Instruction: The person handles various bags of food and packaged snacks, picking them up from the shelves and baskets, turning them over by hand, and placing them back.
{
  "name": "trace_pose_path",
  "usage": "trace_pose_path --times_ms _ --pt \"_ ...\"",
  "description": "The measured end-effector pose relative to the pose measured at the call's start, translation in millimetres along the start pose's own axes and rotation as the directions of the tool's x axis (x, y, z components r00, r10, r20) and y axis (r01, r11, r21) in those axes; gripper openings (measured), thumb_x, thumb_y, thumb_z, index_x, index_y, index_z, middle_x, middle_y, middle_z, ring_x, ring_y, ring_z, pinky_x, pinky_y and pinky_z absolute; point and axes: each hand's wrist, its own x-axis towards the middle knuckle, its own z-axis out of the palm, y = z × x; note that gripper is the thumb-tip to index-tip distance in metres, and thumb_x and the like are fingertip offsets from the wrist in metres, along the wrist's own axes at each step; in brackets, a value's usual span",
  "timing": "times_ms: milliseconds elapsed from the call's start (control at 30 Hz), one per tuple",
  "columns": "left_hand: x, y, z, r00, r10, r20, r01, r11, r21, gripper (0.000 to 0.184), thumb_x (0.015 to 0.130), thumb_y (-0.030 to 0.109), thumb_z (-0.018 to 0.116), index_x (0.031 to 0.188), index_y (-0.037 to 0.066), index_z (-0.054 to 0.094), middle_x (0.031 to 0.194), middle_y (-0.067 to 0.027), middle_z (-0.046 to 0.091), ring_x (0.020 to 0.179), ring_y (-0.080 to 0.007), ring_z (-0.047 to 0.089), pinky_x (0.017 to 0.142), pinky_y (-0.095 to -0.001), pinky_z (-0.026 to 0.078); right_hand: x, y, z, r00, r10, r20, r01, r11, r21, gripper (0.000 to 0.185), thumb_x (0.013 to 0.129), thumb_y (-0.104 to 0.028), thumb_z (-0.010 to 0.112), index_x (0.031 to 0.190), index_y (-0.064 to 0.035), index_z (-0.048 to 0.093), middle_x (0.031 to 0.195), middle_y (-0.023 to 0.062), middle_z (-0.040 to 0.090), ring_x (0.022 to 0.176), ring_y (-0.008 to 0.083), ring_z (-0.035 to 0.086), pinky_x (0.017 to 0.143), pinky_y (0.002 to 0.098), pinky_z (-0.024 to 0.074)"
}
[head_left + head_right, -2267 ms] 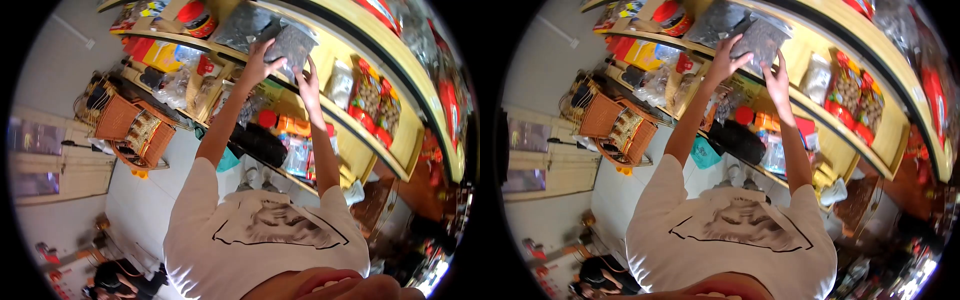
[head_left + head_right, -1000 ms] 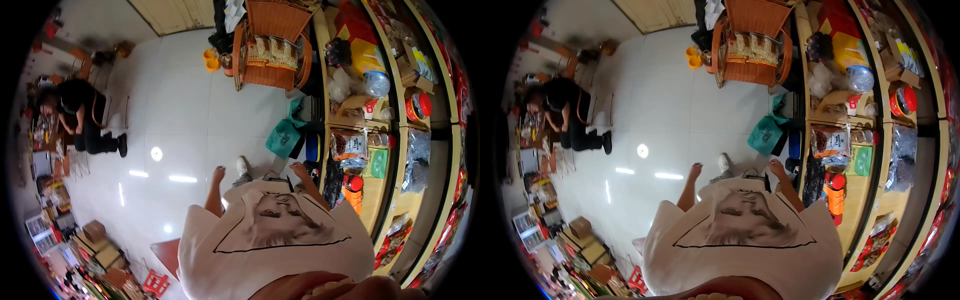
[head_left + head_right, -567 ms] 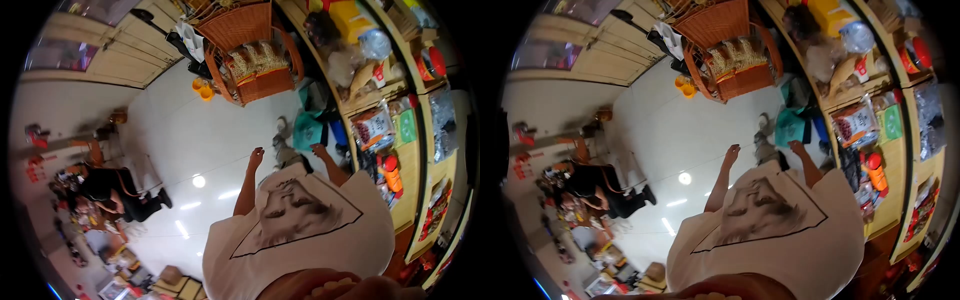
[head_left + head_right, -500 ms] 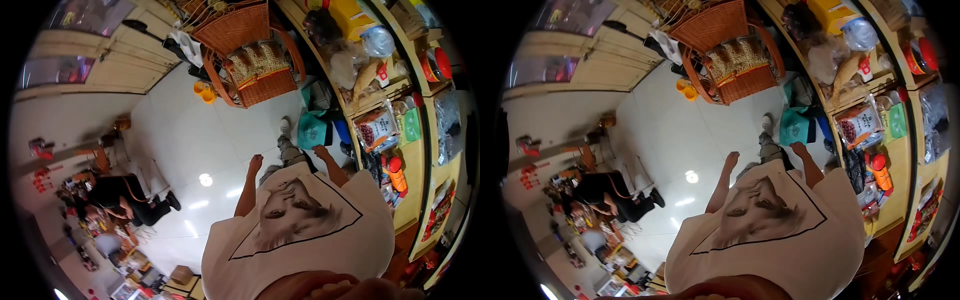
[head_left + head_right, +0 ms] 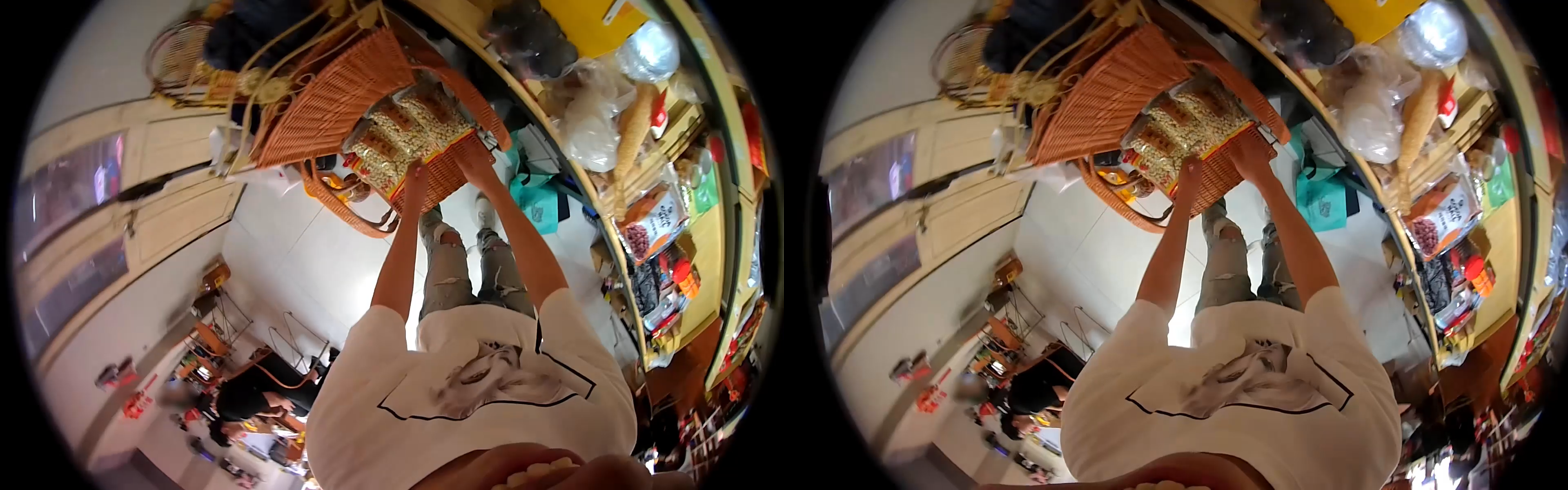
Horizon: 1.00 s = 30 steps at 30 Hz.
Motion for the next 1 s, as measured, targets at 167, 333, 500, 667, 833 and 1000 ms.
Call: trace_pose_path --times_ms 167,333,500,667,833,1000 --pt "124 2 21 0.953 -0.275 0.124 0.301 0.904 -0.305 0.048 0.099 0.028 0.05 0.138 0.003 0.04 0.088 -0.0066 0.051 0.061 -0.013 0.041 0.054 -0.0319 0.038 134 31 47 0.946 -0.102 -0.308 -0.003 0.946 -0.323 0.073 0.093 -0.046 0.055 0.145 -0.0005 0.03 0.142 0.025 0.038 0.132 0.0428 0.034 0.107 0.0495 0.0347" --pt "138 51 12 0.832 -0.416 0.366 0.541 0.753 -0.374 0.084 0.094 0.04 0.059 0.152 0.006 0.009 0.15 -0.0213 0.028 0.134 -0.0342 0.037 0.104 -0.0459 0.038 154 4 44 0.931 0.046 -0.361 -0.116 0.978 -0.174 0.056 0.081 -0.045 0.069 0.114 0.0002 0.063 0.13 0.0243 0.048 0.12 0.0422 0.046 0.095 0.0503 0.0415" --pt "108 39 -8 0.844 -0.4 0.357 0.531 0.719 -0.448 0.088 0.089 0.033 0.067 0.154 0.013 0.011 0.152 -0.0194 0.024 0.135 -0.0328 0.035 0.104 -0.042 0.036 106 0 81 0.83 -0.021 -0.557 -0.059 0.99 -0.125 0.07 0.078 -0.045 0.072 0.124 0.0027 0.052 0.113 0.0238 0.055 0.108 0.0422 0.05 0.09 0.0516 0.0415" --pt "10 31 -54 0.9 -0.118 0.42 0.356 0.755 -0.551 0.046 0.085 0.013 0.07 0.128 0.006 0.052 0.124 -0.0101 0.055 0.109 -0.0241 0.057 0.079 -0.041 0.054 -27 -32 134 0.799 0.27 -0.538 -0.103 0.942 0.32 0.066 0.08 -0.038 0.072 0.128 0.0004 0.047 0.121 0.0213 0.052 0.113 0.0372 0.049 0.097 0.0457 0.0395" --pt "-75 39 -93 0.803 -0.007 0.595 0.104 0.986 -0.129 0.064 0.087 0.021 0.07 0.135 0.001 0.033 0.131 -0.0147 0.045 0.12 -0.0248 0.044 0.1 -0.0377 0.04 -174 -83 152 0.772 0.404 -0.49 -0.212 0.891 0.401 0.059 0.082 -0.037 0.07 0.124 -0.0006 0.05 0.115 0.0198 0.055 0.107 0.0334 0.056 0.092 0.0408 0.0459" --pt "-180 103 -49 0.633 0.023 0.774 0.024 0.999 -0.049 0.056 0.082 0.017 0.075 0.121 -0.001 0.038 0.121 -0.0162 0.05 0.106 -0.0262 0.05 0.091 -0.0384 0.043 -306 -73 181 0.495 0.68 -0.541 0.002 0.622 0.783 0.055 0.083 -0.036 0.074 0.118 -0.0002 0.052 0.109 0.0145 0.061 0.102 0.0249 0.06 0.088 0.0375 0.0494"
